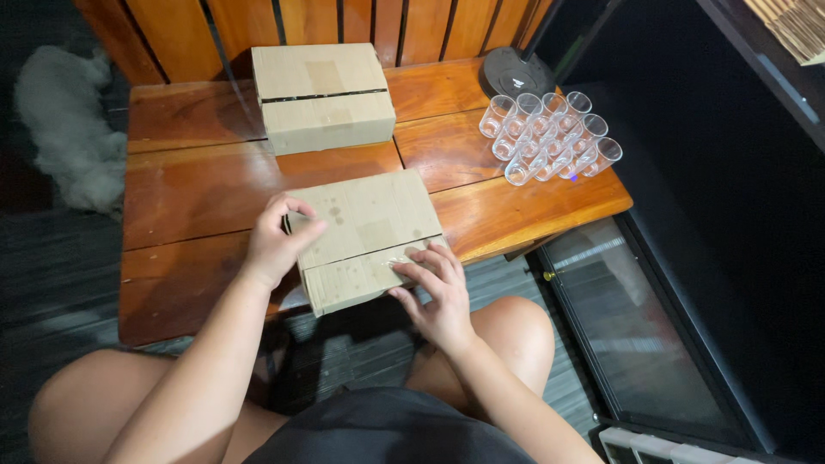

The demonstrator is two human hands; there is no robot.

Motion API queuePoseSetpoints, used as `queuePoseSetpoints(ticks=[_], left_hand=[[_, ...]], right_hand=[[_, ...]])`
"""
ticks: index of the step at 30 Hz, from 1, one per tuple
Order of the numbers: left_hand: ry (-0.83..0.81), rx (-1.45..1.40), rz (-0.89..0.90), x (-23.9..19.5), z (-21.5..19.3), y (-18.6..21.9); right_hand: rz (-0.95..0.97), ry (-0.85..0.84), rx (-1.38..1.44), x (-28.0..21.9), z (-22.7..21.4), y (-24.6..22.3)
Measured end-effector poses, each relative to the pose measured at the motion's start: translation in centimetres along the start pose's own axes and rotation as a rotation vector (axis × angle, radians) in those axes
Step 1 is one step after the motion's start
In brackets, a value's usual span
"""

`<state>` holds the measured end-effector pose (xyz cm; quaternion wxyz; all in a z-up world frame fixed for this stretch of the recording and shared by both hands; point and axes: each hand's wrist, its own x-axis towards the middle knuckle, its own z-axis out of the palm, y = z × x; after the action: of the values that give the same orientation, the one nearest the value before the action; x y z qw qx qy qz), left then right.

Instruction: The person opens a cardboard box containing small clear glasses. They remove each glass one by one and place them on a wooden bench next to the box. The task ends with the box empty and the glasses arranged on the bench.

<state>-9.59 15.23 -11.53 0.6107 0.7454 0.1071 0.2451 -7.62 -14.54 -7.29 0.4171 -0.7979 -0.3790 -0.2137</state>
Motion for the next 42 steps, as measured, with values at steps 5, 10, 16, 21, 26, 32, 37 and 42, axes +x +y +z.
queuePoseSetpoints(ticks=[5,10,16,21,26,32,37,42], left_hand=[[-0.013,0.086,-0.035,-0.6,-0.4,1.2],[0.010,0.023,-0.229,-1.5,-0.2,6.9],[0.027,-0.021,-0.296,-1.1,-0.1,4.4],[0.054,-0.001,-0.203,-1.7,0.1,3.7],[0.090,0.054,-0.217,-3.5,-0.3,4.2],[0.169,-0.010,-0.217,-6.7,0.2,6.6],[0.152,-0.100,-0.014,-9.0,1.4,9.5],[0.114,0.171,0.066,-10.8,3.5,10.8]], right_hand=[[0.043,0.023,-0.049,-0.4,0.1,-0.6],[0.336,0.314,0.132,-4.0,1.2,-0.8],[0.966,0.289,0.713,-8.4,4.2,-1.9],[1.148,-0.298,1.142,-5.9,4.4,-4.8],[1.184,-0.136,1.182,-4.6,4.3,-7.5],[1.087,0.020,1.167,-5.7,3.4,-8.0],[0.784,0.196,1.243,-6.1,1.3,-8.3],[0.887,0.374,0.912,-7.5,-1.0,-6.2]])
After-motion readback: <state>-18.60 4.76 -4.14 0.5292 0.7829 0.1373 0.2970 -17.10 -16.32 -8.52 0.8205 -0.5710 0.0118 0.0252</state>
